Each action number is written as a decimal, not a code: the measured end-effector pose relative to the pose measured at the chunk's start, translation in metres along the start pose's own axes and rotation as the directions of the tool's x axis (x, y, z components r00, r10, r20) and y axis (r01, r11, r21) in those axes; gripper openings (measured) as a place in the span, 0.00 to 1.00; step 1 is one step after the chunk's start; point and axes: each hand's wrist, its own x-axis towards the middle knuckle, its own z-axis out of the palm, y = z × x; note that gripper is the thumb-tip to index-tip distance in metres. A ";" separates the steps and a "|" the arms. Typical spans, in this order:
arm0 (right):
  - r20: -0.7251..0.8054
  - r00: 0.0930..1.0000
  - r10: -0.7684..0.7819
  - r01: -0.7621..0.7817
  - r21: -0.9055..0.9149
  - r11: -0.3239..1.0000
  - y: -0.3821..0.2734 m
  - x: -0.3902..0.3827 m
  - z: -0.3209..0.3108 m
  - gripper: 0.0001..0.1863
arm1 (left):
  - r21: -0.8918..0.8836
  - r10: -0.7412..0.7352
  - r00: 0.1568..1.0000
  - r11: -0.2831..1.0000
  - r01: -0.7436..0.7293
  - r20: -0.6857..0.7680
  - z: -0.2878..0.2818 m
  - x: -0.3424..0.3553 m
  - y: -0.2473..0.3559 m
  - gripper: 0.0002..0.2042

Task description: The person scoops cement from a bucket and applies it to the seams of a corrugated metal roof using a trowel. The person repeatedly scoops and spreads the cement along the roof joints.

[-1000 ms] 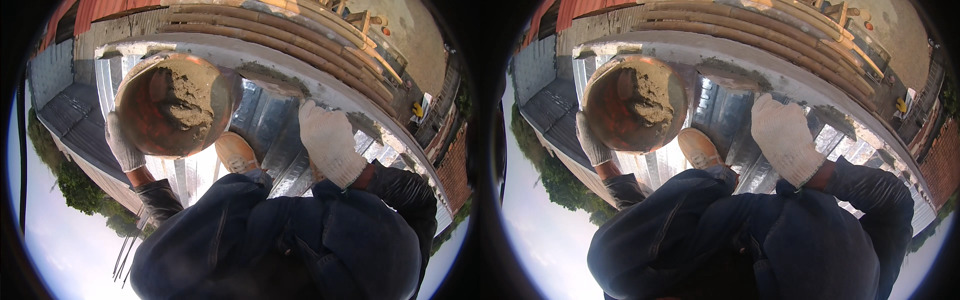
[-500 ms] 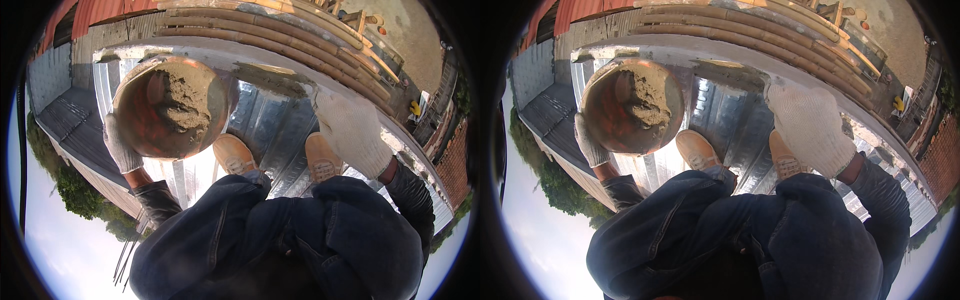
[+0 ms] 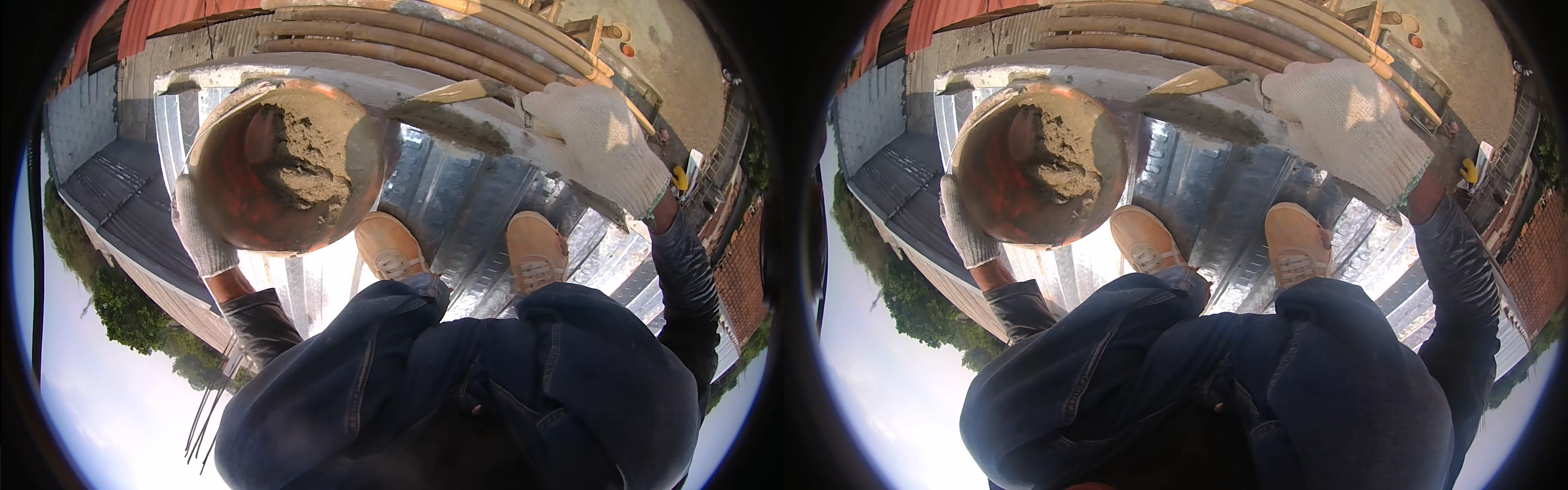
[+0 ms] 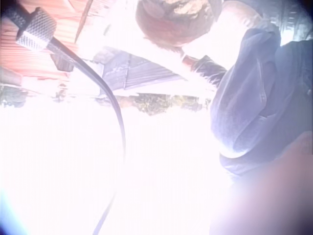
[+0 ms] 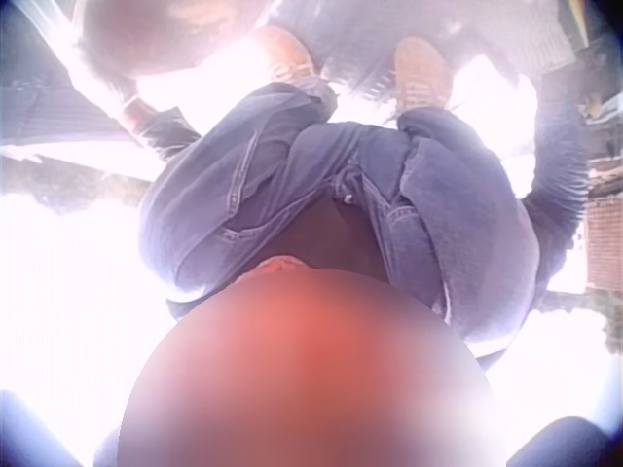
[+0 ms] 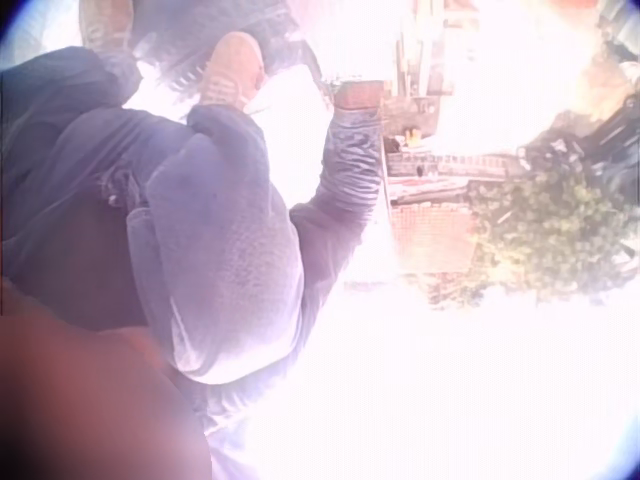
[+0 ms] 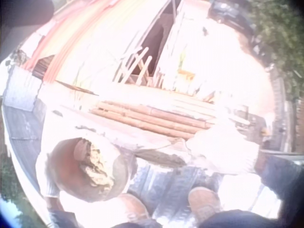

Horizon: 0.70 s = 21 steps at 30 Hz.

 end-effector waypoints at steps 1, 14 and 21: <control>0.012 1.000 0.015 -0.014 -0.015 1.000 0.001 0.004 -0.003 0.18 | 0.009 0.004 1.000 1.000 -0.004 0.002 -0.001 -0.001 0.005 0.16; 0.210 0.934 0.289 -0.284 -0.054 0.957 -0.051 -0.031 0.018 0.15 | -0.042 -0.033 0.999 0.999 0.035 0.034 -0.015 0.008 -0.009 0.19; 0.353 0.884 0.305 -0.335 0.026 0.942 -0.094 -0.051 0.026 0.14 | -0.060 -0.029 0.998 0.998 0.032 0.047 -0.007 0.006 -0.003 0.18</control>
